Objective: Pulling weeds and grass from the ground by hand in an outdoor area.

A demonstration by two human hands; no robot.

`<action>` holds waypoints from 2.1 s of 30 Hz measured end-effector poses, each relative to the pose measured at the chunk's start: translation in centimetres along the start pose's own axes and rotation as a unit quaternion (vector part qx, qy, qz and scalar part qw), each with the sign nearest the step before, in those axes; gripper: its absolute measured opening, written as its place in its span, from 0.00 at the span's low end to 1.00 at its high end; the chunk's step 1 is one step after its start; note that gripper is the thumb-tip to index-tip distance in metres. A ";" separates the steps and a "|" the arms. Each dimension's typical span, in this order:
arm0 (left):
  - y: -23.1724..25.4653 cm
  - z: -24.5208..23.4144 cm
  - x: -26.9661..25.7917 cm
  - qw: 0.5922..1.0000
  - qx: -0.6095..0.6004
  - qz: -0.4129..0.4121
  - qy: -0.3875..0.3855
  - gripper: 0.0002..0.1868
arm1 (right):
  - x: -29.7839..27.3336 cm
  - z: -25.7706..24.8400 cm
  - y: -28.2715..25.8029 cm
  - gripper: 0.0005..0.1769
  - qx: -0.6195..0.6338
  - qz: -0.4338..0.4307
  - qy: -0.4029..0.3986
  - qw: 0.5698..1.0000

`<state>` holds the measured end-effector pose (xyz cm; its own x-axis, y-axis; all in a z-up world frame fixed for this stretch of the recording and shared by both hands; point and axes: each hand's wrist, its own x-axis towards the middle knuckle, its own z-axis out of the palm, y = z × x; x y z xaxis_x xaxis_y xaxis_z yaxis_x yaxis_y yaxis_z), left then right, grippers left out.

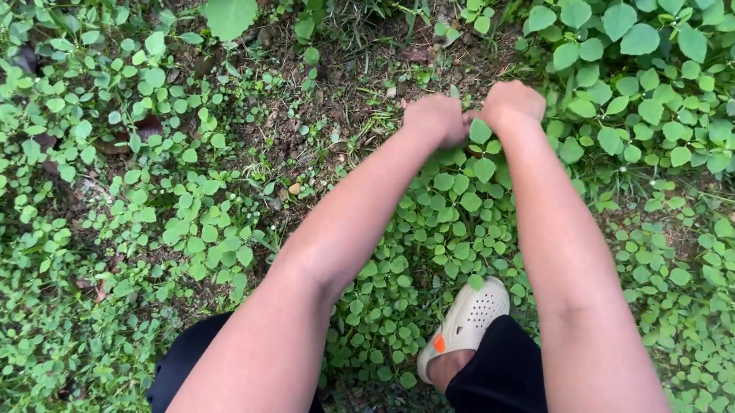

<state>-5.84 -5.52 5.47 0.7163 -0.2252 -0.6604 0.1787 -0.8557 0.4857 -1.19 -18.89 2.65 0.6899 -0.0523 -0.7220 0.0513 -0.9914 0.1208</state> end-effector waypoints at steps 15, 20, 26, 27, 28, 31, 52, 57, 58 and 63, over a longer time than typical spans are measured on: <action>-2.6 -1.8 3.0 0.973 0.225 0.007 0.061 0.10 | -4.0 4.6 0.3 0.41 -0.142 0.051 -0.017 0.988; -2.5 -2.2 1.8 0.977 0.208 -0.009 0.034 0.12 | -5.9 3.4 -0.2 0.12 -0.107 0.038 -0.078 0.990; -3.2 -2.9 1.7 0.985 0.173 -0.010 0.021 0.15 | -4.7 4.1 3.0 0.13 -0.039 -0.031 -0.068 0.996; -3.3 -3.0 1.6 0.985 0.172 -0.009 0.020 0.15 | -5.0 3.6 3.2 0.13 -0.040 -0.030 -0.069 0.996; -3.3 -3.1 1.6 0.985 0.174 -0.011 0.018 0.14 | -5.3 3.1 3.3 0.17 0.006 -0.032 -0.089 0.996; -3.6 -2.5 1.7 0.985 0.174 -0.009 0.017 0.12 | -5.6 2.7 3.6 0.20 0.022 -0.031 -0.112 0.993; -2.8 -4.5 1.9 0.986 0.160 -0.035 0.024 0.15 | -1.2 -2.5 4.2 0.09 -0.103 -0.102 0.146 0.979; -3.5 -2.8 3.1 0.986 0.159 -0.034 0.040 0.17 | 0.4 1.9 4.0 0.24 -0.073 -0.076 0.165 0.981; -4.4 -1.4 4.4 0.988 0.140 -0.008 0.067 0.15 | 1.2 3.9 3.9 0.28 -0.089 -0.025 0.190 0.977; -5.6 0.2 5.5 0.987 0.122 0.011 0.100 0.17 | 2.3 7.6 2.6 0.37 -0.072 0.083 0.248 0.963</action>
<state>-3.03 -2.12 -1.04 0.8418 -0.1683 -0.5128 0.0125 -0.9438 0.3303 -4.94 -22.46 -3.85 0.9552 -0.1095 -0.2750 -0.0149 -0.9456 0.3250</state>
